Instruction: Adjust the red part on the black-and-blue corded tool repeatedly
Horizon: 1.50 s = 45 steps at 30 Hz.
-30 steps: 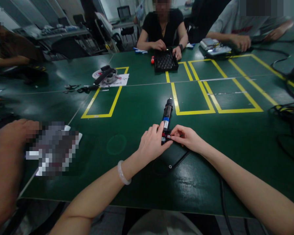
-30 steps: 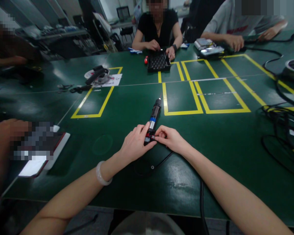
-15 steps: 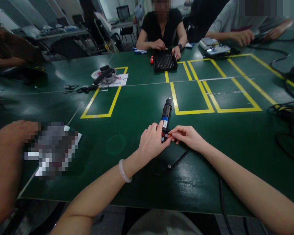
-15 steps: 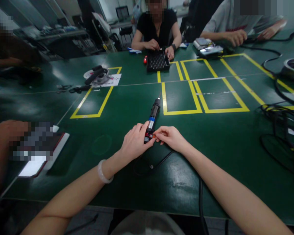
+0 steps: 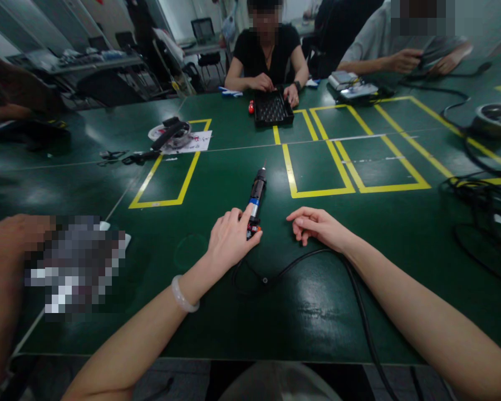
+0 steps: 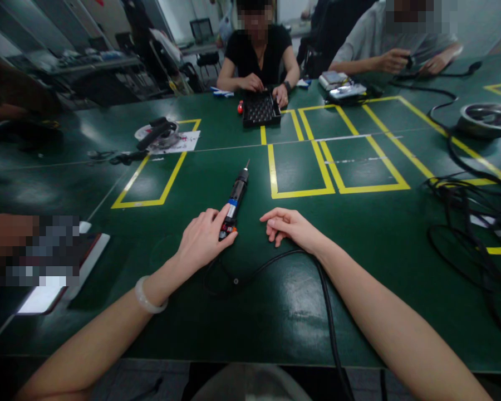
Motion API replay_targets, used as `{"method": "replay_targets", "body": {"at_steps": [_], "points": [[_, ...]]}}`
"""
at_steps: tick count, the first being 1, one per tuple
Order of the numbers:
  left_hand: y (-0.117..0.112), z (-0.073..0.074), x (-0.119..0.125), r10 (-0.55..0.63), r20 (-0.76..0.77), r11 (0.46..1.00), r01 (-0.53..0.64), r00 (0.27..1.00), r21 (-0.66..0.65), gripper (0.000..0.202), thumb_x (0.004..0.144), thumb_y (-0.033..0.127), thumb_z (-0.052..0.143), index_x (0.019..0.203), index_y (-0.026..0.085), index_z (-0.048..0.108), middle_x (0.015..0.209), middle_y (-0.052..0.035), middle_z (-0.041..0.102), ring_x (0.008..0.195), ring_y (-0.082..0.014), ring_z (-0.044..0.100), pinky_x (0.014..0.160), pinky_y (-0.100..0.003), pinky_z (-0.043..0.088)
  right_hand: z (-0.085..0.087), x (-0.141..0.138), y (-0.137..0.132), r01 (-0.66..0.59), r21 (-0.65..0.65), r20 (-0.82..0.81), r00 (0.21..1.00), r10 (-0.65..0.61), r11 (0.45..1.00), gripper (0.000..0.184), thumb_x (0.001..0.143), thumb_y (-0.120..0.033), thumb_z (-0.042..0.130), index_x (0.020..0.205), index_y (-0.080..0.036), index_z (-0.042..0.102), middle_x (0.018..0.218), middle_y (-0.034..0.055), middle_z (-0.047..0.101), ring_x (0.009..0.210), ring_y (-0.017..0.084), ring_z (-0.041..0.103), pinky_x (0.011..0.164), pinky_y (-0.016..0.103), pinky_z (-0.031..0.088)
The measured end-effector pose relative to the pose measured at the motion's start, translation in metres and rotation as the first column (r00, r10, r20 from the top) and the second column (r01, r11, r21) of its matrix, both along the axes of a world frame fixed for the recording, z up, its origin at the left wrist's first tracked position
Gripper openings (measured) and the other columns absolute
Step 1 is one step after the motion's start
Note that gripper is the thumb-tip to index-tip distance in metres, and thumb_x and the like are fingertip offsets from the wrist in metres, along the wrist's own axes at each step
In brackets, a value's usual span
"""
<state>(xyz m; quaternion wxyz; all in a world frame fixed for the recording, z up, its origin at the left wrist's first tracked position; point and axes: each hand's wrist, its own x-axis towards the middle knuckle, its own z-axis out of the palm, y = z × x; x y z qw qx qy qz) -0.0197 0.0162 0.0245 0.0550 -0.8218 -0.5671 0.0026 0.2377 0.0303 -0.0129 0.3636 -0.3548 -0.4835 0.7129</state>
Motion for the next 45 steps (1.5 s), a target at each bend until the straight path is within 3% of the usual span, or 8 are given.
{"method": "replay_targets", "body": {"at_steps": [8, 13, 16, 20, 24, 33, 40, 45], "points": [[0.039, 0.006, -0.090, 0.283, -0.101, 0.958, -0.286, 0.954, -0.018, 0.066, 0.093, 0.059, 0.039, 0.148, 0.021, 0.038, 0.115, -0.0158, 0.055, 0.099, -0.0322, 0.058, 0.079, -0.039, 0.046, -0.001, -0.002, -0.001, 0.024, -0.035, 0.004, 1.000, -0.023, 0.999, 0.030, 0.085, -0.037, 0.071, 0.104, -0.014, 0.066, 0.074, 0.0017, 0.063, 0.064, 0.011, 0.063, 0.052, 0.020, 0.054], [0.077, 0.003, -0.161, 0.469, -0.114, 0.881, -0.472, 0.876, -0.001, 0.069, 0.093, 0.064, 0.035, 0.143, 0.018, 0.043, 0.116, -0.0187, 0.054, 0.103, -0.0337, 0.055, 0.082, -0.040, 0.045, -0.002, -0.004, -0.001, 0.032, -0.023, 0.004, 0.999, -0.032, 0.999, 0.030, 0.084, -0.039, 0.072, 0.102, -0.015, 0.067, 0.074, 0.0011, 0.063, 0.065, 0.012, 0.064, 0.052, 0.021, 0.054], [0.097, 0.004, -0.200, 0.563, -0.126, 0.818, -0.573, 0.817, -0.057, 0.071, 0.093, 0.065, 0.034, 0.142, 0.015, 0.040, 0.124, -0.0184, 0.051, 0.109, -0.0338, 0.052, 0.085, -0.042, 0.044, -0.001, -0.004, -0.001, 0.043, -0.029, 0.005, 0.999, -0.043, 0.999, 0.029, 0.084, -0.038, 0.072, 0.101, -0.015, 0.067, 0.074, 0.0009, 0.063, 0.064, 0.011, 0.063, 0.051, 0.021, 0.054], [0.116, 0.009, -0.235, 0.646, -0.118, 0.749, -0.656, 0.754, -0.088, 0.065, 0.096, 0.058, 0.035, 0.137, 0.009, 0.042, 0.125, -0.0197, 0.050, 0.109, -0.0327, 0.051, 0.087, -0.041, 0.042, 0.001, -0.005, -0.002, 0.046, -0.033, 0.010, 0.999, -0.046, 0.998, 0.029, 0.084, -0.038, 0.072, 0.101, -0.014, 0.067, 0.074, 0.0012, 0.063, 0.064, 0.011, 0.063, 0.052, 0.021, 0.054], [0.126, 0.009, -0.243, 0.677, -0.121, 0.717, -0.688, 0.726, -0.111, 0.064, 0.095, 0.054, 0.040, 0.136, 0.005, 0.041, 0.126, -0.0198, 0.049, 0.108, -0.0311, 0.049, 0.087, -0.040, 0.041, -0.001, -0.005, -0.002, 0.041, -0.029, 0.008, 0.999, -0.040, 0.999, 0.029, 0.085, -0.039, 0.071, 0.101, -0.015, 0.067, 0.074, 0.0011, 0.063, 0.064, 0.012, 0.063, 0.052, 0.021, 0.054], [0.125, -0.003, -0.224, 0.698, -0.083, 0.713, -0.701, 0.712, -0.012, 0.076, 0.091, 0.052, 0.049, 0.137, -0.006, 0.032, 0.135, -0.0289, 0.041, 0.116, -0.0365, 0.044, 0.088, -0.044, 0.040, -0.001, -0.006, -0.002, 0.031, -0.011, 0.013, 0.999, -0.031, 0.999, 0.030, 0.085, -0.040, 0.071, 0.101, -0.015, 0.067, 0.075, 0.0013, 0.063, 0.064, 0.011, 0.063, 0.052, 0.021, 0.054], [0.115, -0.005, -0.221, 0.695, -0.027, 0.719, -0.693, 0.718, 0.050, 0.057, 0.100, 0.043, 0.028, 0.133, -0.001, 0.040, 0.130, -0.0250, 0.048, 0.110, -0.0334, 0.050, 0.084, -0.043, 0.041, 0.000, -0.007, -0.003, 0.030, -0.008, 0.025, 0.999, -0.030, 1.000, 0.030, 0.086, -0.040, 0.070, 0.101, -0.014, 0.066, 0.073, 0.0014, 0.063, 0.064, 0.011, 0.063, 0.052, 0.021, 0.054], [0.110, -0.005, -0.219, 0.693, -0.004, 0.719, -0.691, 0.721, 0.075, 0.057, 0.101, 0.041, 0.025, 0.128, -0.006, 0.043, 0.125, -0.0249, 0.051, 0.105, -0.0305, 0.052, 0.082, -0.039, 0.041, -0.001, -0.008, -0.003, 0.033, 0.007, 0.038, 0.999, -0.033, 0.999, 0.029, 0.086, -0.040, 0.069, 0.101, -0.015, 0.066, 0.074, 0.0013, 0.063, 0.063, 0.011, 0.063, 0.051, 0.021, 0.053]]}}
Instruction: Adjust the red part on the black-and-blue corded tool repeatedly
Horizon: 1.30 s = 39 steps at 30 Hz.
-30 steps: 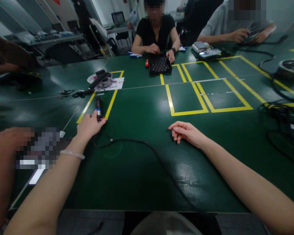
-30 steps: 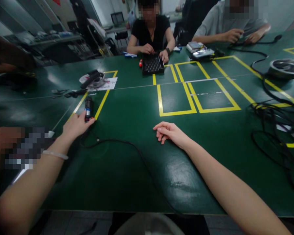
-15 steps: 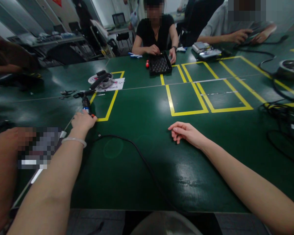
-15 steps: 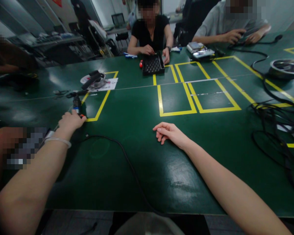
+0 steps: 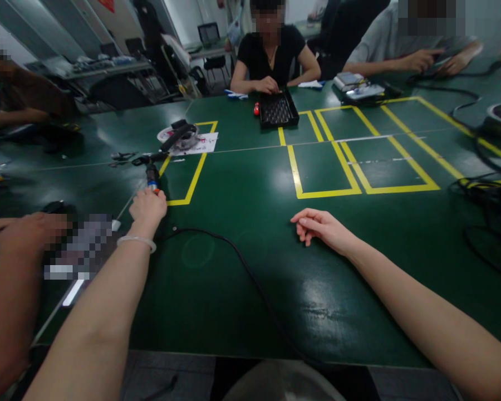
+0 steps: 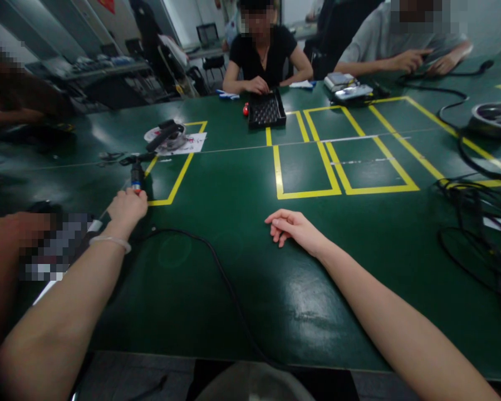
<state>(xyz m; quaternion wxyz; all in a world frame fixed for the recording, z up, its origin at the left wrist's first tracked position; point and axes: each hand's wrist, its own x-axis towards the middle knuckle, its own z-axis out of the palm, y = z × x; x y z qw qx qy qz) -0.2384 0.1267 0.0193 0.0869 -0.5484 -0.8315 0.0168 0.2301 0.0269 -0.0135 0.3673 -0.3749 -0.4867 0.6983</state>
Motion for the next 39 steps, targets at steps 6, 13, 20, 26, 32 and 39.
{"method": "replay_targets", "body": {"at_steps": [6, 13, 20, 26, 32, 39], "points": [[-0.007, 0.002, 0.005, -0.007, 0.011, 1.000, 0.007, 1.000, 0.005, 0.056, 0.101, 0.041, 0.025, 0.128, -0.005, 0.044, 0.125, -0.0231, 0.051, 0.105, -0.0283, 0.051, 0.082, -0.038, 0.040, 0.001, -0.002, 0.000, 0.012, -0.016, 0.004, 1.000, -0.012, 1.000, 0.028, 0.085, -0.039, 0.070, 0.100, -0.015, 0.067, 0.074, 0.0015, 0.063, 0.062, 0.012, 0.063, 0.051, 0.022, 0.053], [-0.015, 0.001, 0.018, 0.006, 0.038, 1.000, -0.007, 0.999, 0.018, 0.056, 0.099, 0.039, 0.027, 0.128, -0.003, 0.048, 0.123, -0.0279, 0.054, 0.106, -0.0363, 0.055, 0.082, -0.045, 0.043, 0.005, -0.004, -0.002, 0.023, -0.017, 0.027, 0.999, -0.023, 1.000, 0.028, 0.085, -0.039, 0.070, 0.099, -0.015, 0.068, 0.074, 0.0020, 0.063, 0.062, 0.012, 0.062, 0.051, 0.022, 0.053], [-0.049, -0.002, 0.060, -0.116, 0.027, 0.993, 0.115, 0.993, 0.018, 0.056, 0.099, 0.044, 0.025, 0.132, 0.006, 0.049, 0.116, -0.0244, 0.058, 0.104, -0.0389, 0.059, 0.078, -0.045, 0.047, 0.008, -0.007, -0.004, 0.026, -0.004, 0.058, 0.998, -0.026, 1.000, 0.028, 0.086, -0.040, 0.069, 0.098, -0.015, 0.067, 0.074, 0.0021, 0.064, 0.062, 0.011, 0.061, 0.052, 0.021, 0.051], [-0.082, 0.002, 0.118, -0.287, 0.053, 0.957, 0.289, 0.957, -0.032, 0.058, 0.101, 0.044, 0.021, 0.143, 0.009, 0.041, 0.116, -0.0211, 0.057, 0.101, -0.0335, 0.061, 0.074, -0.040, 0.050, 0.007, -0.009, -0.004, 0.019, 0.031, 0.097, 0.995, -0.022, 0.999, 0.030, 0.086, -0.042, 0.068, 0.097, -0.014, 0.066, 0.074, 0.0022, 0.063, 0.061, 0.011, 0.060, 0.050, 0.021, 0.049], [-0.109, 0.006, 0.182, -0.469, 0.031, 0.881, 0.471, 0.882, -0.051, 0.054, 0.103, 0.042, 0.027, 0.144, 0.011, 0.040, 0.109, -0.0151, 0.058, 0.091, -0.0258, 0.061, 0.068, -0.033, 0.049, 0.008, -0.013, -0.006, 0.023, 0.215, 0.248, 0.966, -0.077, 0.976, 0.027, 0.088, -0.040, 0.063, 0.095, -0.014, 0.066, 0.070, 0.0005, 0.060, 0.052, 0.008, 0.048, 0.043, 0.020, 0.035], [-0.128, 0.005, 0.240, -0.615, 0.038, 0.786, 0.616, 0.788, -0.060, 0.054, 0.100, 0.039, 0.039, 0.146, 0.010, 0.039, 0.110, -0.0140, 0.056, 0.098, -0.0260, 0.058, 0.076, -0.034, 0.048, 0.004, -0.024, -0.009, -0.097, 0.422, 0.358, 0.931, -0.068, 0.902, 0.021, 0.090, -0.029, 0.058, 0.105, -0.015, 0.065, 0.079, 0.0020, 0.062, 0.065, 0.011, 0.054, 0.060, 0.024, 0.044]]}}
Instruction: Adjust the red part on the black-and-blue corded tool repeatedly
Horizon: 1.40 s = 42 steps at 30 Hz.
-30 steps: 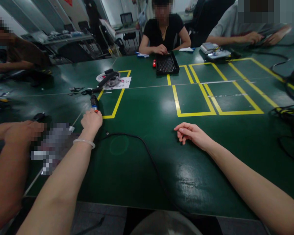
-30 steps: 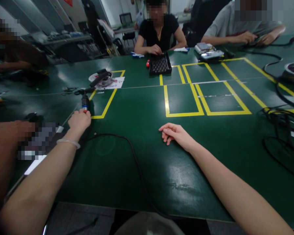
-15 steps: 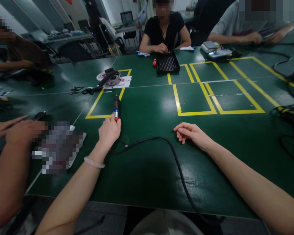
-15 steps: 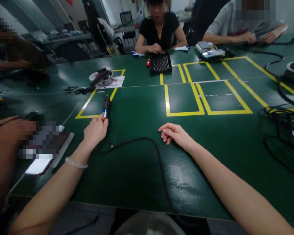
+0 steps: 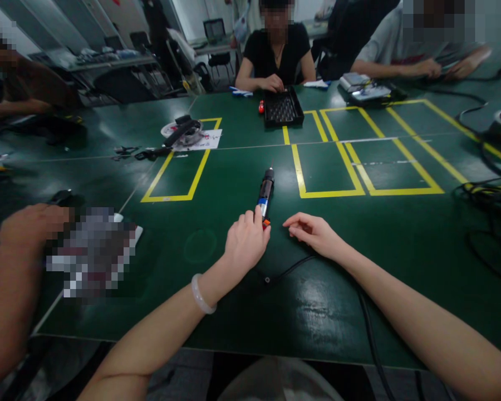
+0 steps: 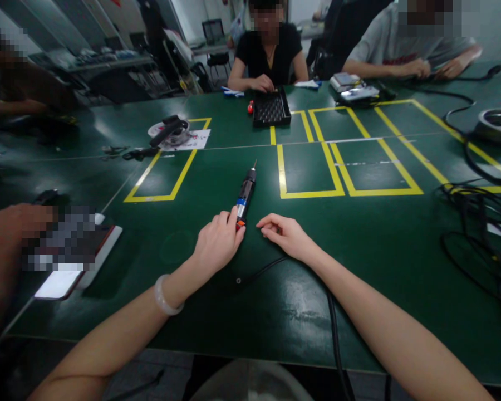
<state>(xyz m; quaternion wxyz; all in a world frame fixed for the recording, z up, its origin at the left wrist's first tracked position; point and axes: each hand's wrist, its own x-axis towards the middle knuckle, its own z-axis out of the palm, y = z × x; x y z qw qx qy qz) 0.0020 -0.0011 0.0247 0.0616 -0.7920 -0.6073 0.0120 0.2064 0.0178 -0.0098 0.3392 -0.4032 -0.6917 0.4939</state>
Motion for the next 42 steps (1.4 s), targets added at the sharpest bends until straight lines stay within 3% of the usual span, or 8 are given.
{"method": "replay_targets", "body": {"at_steps": [3, 7, 10, 13, 18, 26, 35, 42], "points": [[-0.006, 0.000, 0.015, -0.038, 0.040, 0.999, 0.039, 0.998, -0.032, 0.056, 0.099, 0.039, 0.042, 0.146, 0.010, 0.038, 0.110, -0.0137, 0.056, 0.099, -0.0258, 0.057, 0.076, -0.034, 0.048, 0.000, -0.004, -0.002, -0.034, 0.077, 0.017, 0.999, 0.033, 0.996, 0.028, 0.090, -0.024, 0.056, 0.117, -0.017, 0.060, 0.083, 0.0012, 0.061, 0.068, 0.012, 0.055, 0.064, 0.025, 0.045], [-0.010, 0.000, 0.019, -0.100, 0.096, 0.993, 0.105, 0.990, -0.051, 0.060, 0.097, 0.042, 0.046, 0.147, 0.010, 0.036, 0.112, -0.0135, 0.056, 0.100, -0.0258, 0.056, 0.076, -0.034, 0.048, 0.002, -0.006, -0.004, -0.050, 0.099, 0.049, 0.998, 0.045, 0.994, 0.015, 0.089, -0.025, 0.060, 0.101, -0.018, 0.063, 0.079, 0.0007, 0.061, 0.068, 0.012, 0.055, 0.063, 0.024, 0.045], [-0.011, -0.002, 0.014, -0.127, 0.151, 0.989, 0.137, 0.980, -0.055, 0.067, 0.094, 0.049, 0.049, 0.148, 0.012, 0.034, 0.116, -0.0129, 0.055, 0.103, -0.0260, 0.055, 0.078, -0.034, 0.048, 0.001, -0.006, -0.004, -0.015, -0.127, -0.029, 1.000, 0.011, 0.992, 0.018, 0.087, -0.035, 0.063, 0.091, -0.018, 0.058, 0.068, -0.0019, 0.058, 0.056, 0.010, 0.052, 0.048, 0.022, 0.043], [-0.010, -0.005, 0.008, -0.124, 0.192, 0.988, 0.140, 0.973, -0.071, 0.071, 0.092, 0.053, 0.051, 0.149, 0.015, 0.032, 0.120, -0.0123, 0.054, 0.106, -0.0261, 0.055, 0.081, -0.034, 0.047, 0.000, -0.006, -0.003, -0.006, -0.394, -0.162, 0.985, -0.063, 0.919, 0.029, 0.084, -0.044, 0.066, 0.089, -0.018, 0.054, 0.059, -0.0048, 0.056, 0.042, 0.008, 0.047, 0.035, 0.019, 0.036], [-0.008, -0.008, 0.006, -0.128, 0.218, 0.986, 0.148, 0.968, -0.079, 0.071, 0.092, 0.052, 0.050, 0.149, 0.014, 0.031, 0.120, -0.0125, 0.054, 0.106, -0.0262, 0.055, 0.085, -0.036, 0.047, 0.004, -0.005, -0.001, -0.031, -0.517, -0.263, 0.957, -0.125, 0.855, 0.034, 0.078, -0.043, 0.073, 0.086, -0.016, 0.056, 0.058, -0.0037, 0.059, 0.042, 0.007, 0.050, 0.033, 0.016, 0.039], [-0.008, -0.009, 0.005, -0.134, 0.231, 0.984, 0.157, 0.964, -0.085, 0.070, 0.093, 0.051, 0.049, 0.150, 0.014, 0.030, 0.120, -0.0128, 0.054, 0.107, -0.0265, 0.055, 0.085, -0.037, 0.048, 0.005, -0.003, -0.002, -0.068, -0.524, -0.301, 0.947, -0.109, 0.849, 0.033, 0.079, -0.041, 0.075, 0.088, -0.016, 0.056, 0.060, -0.0036, 0.061, 0.044, 0.008, 0.054, 0.035, 0.015, 0.044], [-0.008, -0.009, 0.004, -0.135, 0.231, 0.983, 0.159, 0.964, -0.088, 0.070, 0.093, 0.050, 0.048, 0.150, 0.015, 0.029, 0.120, -0.0125, 0.053, 0.107, -0.0264, 0.055, 0.086, -0.037, 0.047, 0.002, 0.001, -0.001, -0.171, -0.442, -0.358, 0.934, 0.002, 0.881, 0.034, 0.077, -0.037, 0.079, 0.096, -0.016, 0.060, 0.075, 0.0002, 0.066, 0.062, 0.012, 0.065, 0.049, 0.022, 0.058], [-0.009, -0.007, 0.005, -0.121, 0.237, 0.983, 0.149, 0.964, -0.104, 0.070, 0.092, 0.050, 0.049, 0.150, 0.016, 0.030, 0.120, -0.0126, 0.053, 0.108, -0.0263, 0.055, 0.087, -0.036, 0.047, 0.000, 0.000, -0.002, -0.166, -0.355, -0.276, 0.959, 0.066, 0.920, 0.032, 0.082, -0.043, 0.073, 0.090, -0.017, 0.057, 0.066, -0.0028, 0.061, 0.054, 0.010, 0.060, 0.045, 0.021, 0.055]]}}
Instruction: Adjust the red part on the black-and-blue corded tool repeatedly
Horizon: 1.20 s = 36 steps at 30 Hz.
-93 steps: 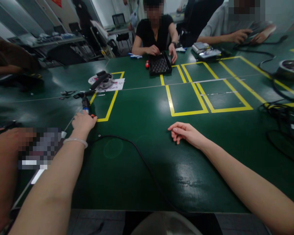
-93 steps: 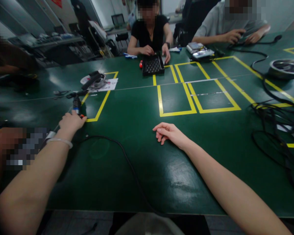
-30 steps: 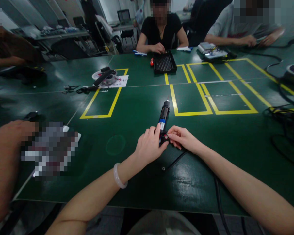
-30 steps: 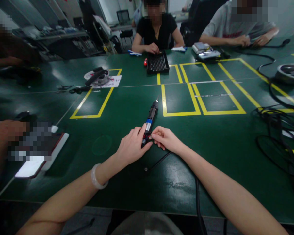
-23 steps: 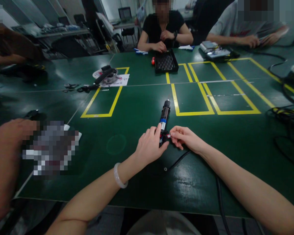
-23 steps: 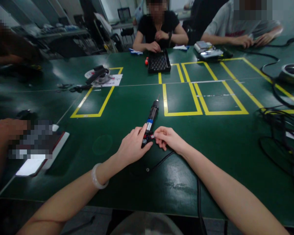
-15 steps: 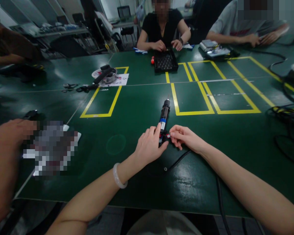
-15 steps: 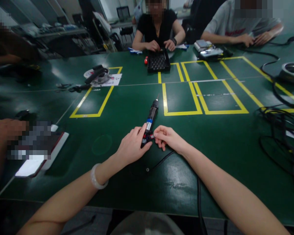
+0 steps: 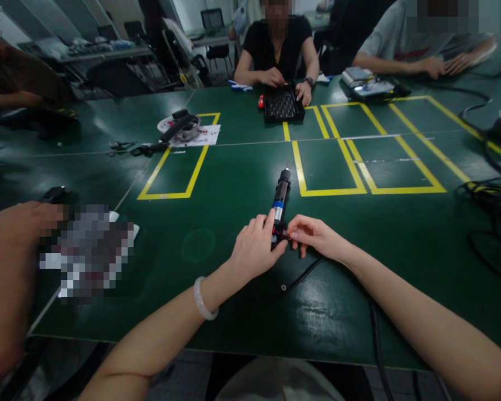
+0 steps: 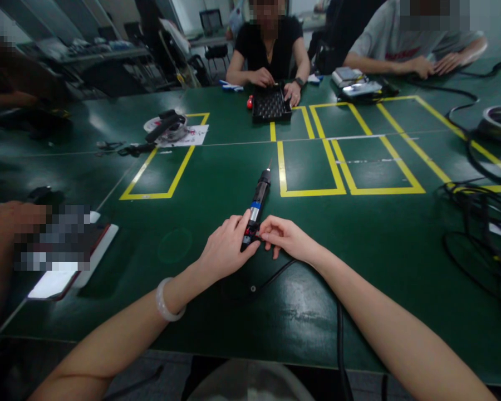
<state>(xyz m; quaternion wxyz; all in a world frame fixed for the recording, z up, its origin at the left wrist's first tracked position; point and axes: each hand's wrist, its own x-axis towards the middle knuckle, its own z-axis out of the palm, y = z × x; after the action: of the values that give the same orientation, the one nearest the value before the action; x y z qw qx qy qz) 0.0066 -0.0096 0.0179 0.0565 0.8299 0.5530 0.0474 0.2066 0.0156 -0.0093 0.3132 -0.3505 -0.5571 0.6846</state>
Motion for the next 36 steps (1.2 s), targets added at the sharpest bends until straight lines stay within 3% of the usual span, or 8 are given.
{"method": "replay_targets", "body": {"at_steps": [5, 10, 16, 26, 36], "points": [[-0.0001, -0.0009, -0.0005, -0.001, 0.004, 1.000, 0.001, 1.000, -0.002, 0.071, 0.093, 0.050, 0.050, 0.151, 0.015, 0.029, 0.120, -0.0127, 0.053, 0.108, -0.0262, 0.055, 0.087, -0.036, 0.047, -0.0019, -0.0023, -0.0016, -0.003, 0.106, 0.066, 0.998, -0.004, 0.994, 0.027, 0.088, -0.041, 0.067, 0.092, -0.017, 0.055, 0.066, -0.0044, 0.057, 0.047, 0.006, 0.054, 0.042, 0.017, 0.048], [-0.0004, -0.0034, -0.0004, -0.002, 0.004, 1.000, 0.002, 1.000, 0.008, 0.070, 0.094, 0.051, 0.047, 0.151, 0.015, 0.029, 0.121, -0.0124, 0.053, 0.109, -0.0267, 0.054, 0.088, -0.037, 0.047, -0.0043, -0.0043, -0.0014, 0.034, 0.077, 0.034, 0.999, -0.037, 0.996, 0.035, 0.082, -0.041, 0.073, 0.097, -0.019, 0.051, 0.069, -0.0042, 0.057, 0.056, 0.010, 0.058, 0.041, 0.018, 0.049], [-0.0010, -0.0019, 0.0013, 0.001, 0.012, 1.000, -0.001, 1.000, 0.005, 0.070, 0.094, 0.055, 0.046, 0.150, 0.016, 0.030, 0.121, -0.0121, 0.053, 0.108, -0.0259, 0.054, 0.087, -0.036, 0.046, -0.0043, -0.0033, -0.0007, 0.055, 0.137, 0.166, 0.983, -0.078, 0.989, 0.032, 0.080, -0.041, 0.075, 0.087, -0.016, 0.057, 0.061, -0.0048, 0.056, 0.046, 0.007, 0.052, 0.040, 0.019, 0.046], [0.0000, -0.0011, 0.0043, 0.029, 0.011, 0.999, -0.030, 1.000, 0.021, 0.068, 0.094, 0.059, 0.044, 0.149, 0.019, 0.033, 0.117, -0.0107, 0.053, 0.104, -0.0246, 0.054, 0.084, -0.034, 0.046, -0.0076, -0.0010, 0.0009, 0.086, 0.043, 0.095, 0.991, -0.090, 0.995, 0.033, 0.076, -0.040, 0.078, 0.086, -0.014, 0.061, 0.066, 0.0011, 0.066, 0.058, 0.012, 0.064, 0.047, 0.022, 0.055], [0.0018, 0.0019, 0.0086, 0.044, -0.009, 0.999, -0.043, 0.999, 0.032, 0.066, 0.092, 0.048, 0.051, 0.148, 0.018, 0.034, 0.115, -0.0105, 0.052, 0.105, -0.0253, 0.054, 0.085, -0.036, 0.048, -0.0028, 0.0044, 0.0018, 0.120, 0.045, 0.067, 0.990, -0.123, 0.992, 0.033, 0.077, -0.034, 0.077, 0.099, -0.016, 0.060, 0.075, 0.0001, 0.063, 0.060, 0.011, 0.061, 0.043, 0.020, 0.052]]}}
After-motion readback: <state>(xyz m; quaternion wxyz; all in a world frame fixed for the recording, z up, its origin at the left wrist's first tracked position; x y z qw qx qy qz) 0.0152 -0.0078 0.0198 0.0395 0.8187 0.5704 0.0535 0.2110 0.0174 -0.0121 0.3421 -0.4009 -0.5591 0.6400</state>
